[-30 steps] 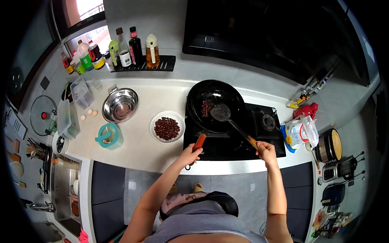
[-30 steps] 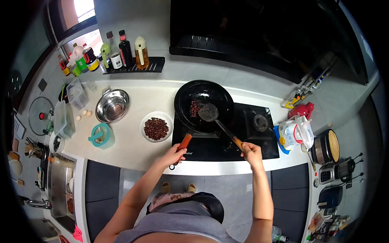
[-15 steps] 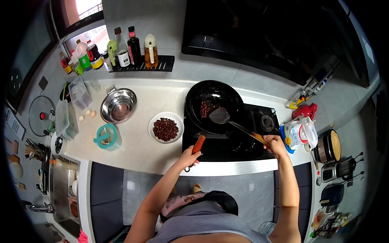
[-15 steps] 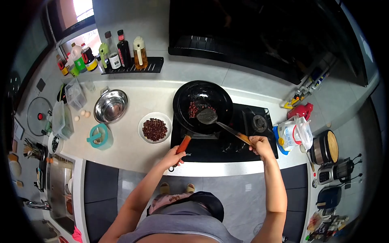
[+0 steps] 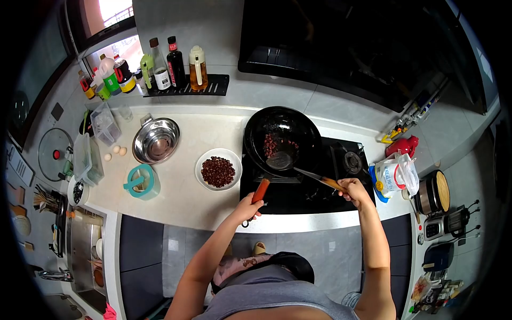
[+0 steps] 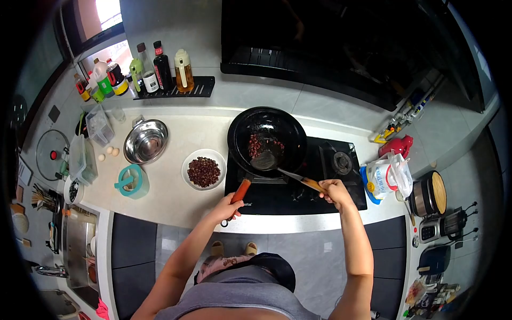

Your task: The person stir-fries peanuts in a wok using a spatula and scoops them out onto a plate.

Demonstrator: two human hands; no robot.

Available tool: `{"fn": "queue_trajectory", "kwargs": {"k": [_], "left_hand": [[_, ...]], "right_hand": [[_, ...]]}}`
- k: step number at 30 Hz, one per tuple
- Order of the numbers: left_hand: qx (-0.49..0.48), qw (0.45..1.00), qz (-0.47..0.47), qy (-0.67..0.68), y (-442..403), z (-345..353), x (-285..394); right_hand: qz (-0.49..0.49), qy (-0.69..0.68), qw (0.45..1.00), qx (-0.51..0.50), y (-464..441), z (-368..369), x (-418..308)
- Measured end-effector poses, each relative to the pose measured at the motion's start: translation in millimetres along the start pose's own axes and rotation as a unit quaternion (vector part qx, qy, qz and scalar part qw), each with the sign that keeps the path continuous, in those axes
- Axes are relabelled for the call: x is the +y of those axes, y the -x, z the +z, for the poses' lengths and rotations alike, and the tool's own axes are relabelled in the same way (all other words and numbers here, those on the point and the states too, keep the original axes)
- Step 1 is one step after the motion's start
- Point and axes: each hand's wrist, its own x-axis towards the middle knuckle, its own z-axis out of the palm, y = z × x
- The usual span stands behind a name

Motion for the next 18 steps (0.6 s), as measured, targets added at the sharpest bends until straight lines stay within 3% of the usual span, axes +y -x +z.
{"fn": "queue_trajectory", "kwargs": {"k": [11, 18], "left_hand": [[-0.021, 1.0, 0.001, -0.02, -8, -2, -9], [-0.027, 0.999, -0.011, -0.025, -3, -3, -4]], "right_hand": [[-0.014, -0.172, 0.984, 0.044, -63, 92, 29], [-0.103, -0.207, 0.971, 0.066, -80, 111, 40]]}}
